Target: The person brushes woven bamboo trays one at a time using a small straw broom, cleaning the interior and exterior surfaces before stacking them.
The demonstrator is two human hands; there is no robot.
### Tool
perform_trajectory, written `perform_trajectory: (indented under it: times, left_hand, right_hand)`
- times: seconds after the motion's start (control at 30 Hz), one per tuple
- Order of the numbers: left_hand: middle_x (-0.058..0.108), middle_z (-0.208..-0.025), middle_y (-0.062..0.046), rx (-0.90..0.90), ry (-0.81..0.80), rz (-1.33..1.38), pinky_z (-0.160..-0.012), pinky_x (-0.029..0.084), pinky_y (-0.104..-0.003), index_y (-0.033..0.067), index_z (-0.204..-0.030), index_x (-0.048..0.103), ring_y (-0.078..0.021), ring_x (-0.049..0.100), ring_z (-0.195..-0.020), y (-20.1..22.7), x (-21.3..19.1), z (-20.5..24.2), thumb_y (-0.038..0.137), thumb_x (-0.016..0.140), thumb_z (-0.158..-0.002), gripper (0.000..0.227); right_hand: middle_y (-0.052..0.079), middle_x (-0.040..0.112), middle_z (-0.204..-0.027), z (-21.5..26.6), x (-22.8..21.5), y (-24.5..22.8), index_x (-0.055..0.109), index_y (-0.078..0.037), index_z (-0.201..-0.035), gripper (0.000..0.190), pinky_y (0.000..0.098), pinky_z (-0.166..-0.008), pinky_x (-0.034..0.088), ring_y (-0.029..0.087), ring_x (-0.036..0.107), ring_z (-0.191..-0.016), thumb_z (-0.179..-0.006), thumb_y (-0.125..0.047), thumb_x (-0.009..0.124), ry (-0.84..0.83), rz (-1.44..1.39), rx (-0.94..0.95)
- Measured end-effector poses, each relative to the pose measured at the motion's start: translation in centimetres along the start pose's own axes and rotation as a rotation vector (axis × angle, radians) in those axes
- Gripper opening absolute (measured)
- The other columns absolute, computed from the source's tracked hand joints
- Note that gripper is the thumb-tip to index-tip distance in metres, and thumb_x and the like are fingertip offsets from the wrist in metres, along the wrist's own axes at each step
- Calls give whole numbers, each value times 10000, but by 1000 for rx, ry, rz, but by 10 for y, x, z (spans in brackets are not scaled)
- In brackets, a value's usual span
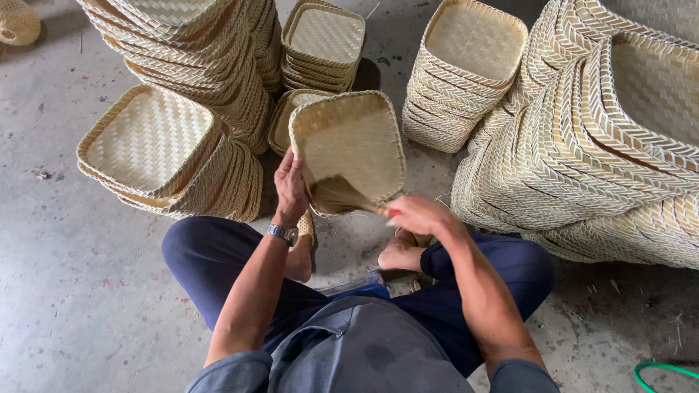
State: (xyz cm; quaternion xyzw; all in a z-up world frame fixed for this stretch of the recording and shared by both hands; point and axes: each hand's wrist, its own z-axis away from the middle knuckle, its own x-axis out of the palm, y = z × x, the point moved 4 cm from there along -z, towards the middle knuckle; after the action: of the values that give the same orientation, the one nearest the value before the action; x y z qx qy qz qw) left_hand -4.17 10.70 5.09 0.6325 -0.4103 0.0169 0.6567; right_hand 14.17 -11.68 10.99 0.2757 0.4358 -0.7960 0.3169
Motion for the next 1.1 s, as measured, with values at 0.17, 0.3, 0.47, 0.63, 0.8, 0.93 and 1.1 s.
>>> perform_trajectory:
  times: [0.17,0.3,0.47,0.63,0.8,0.93,1.1]
  left_hand:
    - [634,-1410,-75,59,-46,-57,-1072,480,-273,-23,-1504,516,-122,592,-1242,10,5,-1,189,594,-1085,476]
    - [612,-1439,-55,233,-27,-53,-1095,444,-243,-34,-1512,498,-97,563,-1270,16,26,-5,182,592,-1099,476]
    - [625,-1410,-49,163,23,-164,-1057,448,-231,-24,-1502,498,-88,565,-1244,0,28,1,196,587,-1081,484]
    - [640,-1393,-45,126,-57,-245,-1064,444,-223,-21,-1482,517,-83,571,-1246,0,0,-2,201,594,-1075,470]
    - [689,-1272,-45,-34,-105,-211,-1006,486,-243,-41,-1432,607,-91,609,-1143,1,-23,-17,243,560,-1115,428]
    - [674,-1281,-64,-85,-173,-203,-1000,486,-257,-42,-1430,601,-118,597,-1151,-2,-18,-22,248,572,-1106,436]
    - [578,-1358,-275,314,245,-1382,-974,498,-393,-49,-1442,551,-334,572,-1217,11,22,-10,443,579,-1028,643]
  right_hand:
    - [65,635,-706,11,-56,44,618,-76,-1268,277,422,-445,493,156,508,-481,-1053,-250,601,560,109,85]
    - [37,688,-726,-4,-3,20,739,-144,-1203,285,336,-498,471,95,542,-512,-937,-232,684,215,55,-7]
    - [19,698,-767,3,-3,-33,655,-178,-1327,428,278,-382,447,90,524,-481,-925,-326,657,-8,-599,-150]
    - [20,582,-771,18,-96,27,609,-73,-1180,362,264,-401,472,93,544,-516,-1014,-392,651,869,-580,80]
    - [-23,605,-795,9,-75,74,588,-52,-1082,352,274,-523,563,93,659,-647,-954,-349,728,925,-608,63]
    - [-12,535,-944,-9,-36,72,584,-45,-1179,349,298,-729,500,124,533,-812,-934,-155,806,768,-1211,-343]
    - [0,611,-1045,-8,-18,43,563,-62,-1235,454,302,-861,547,117,596,-907,-841,-60,788,929,-1289,-437]
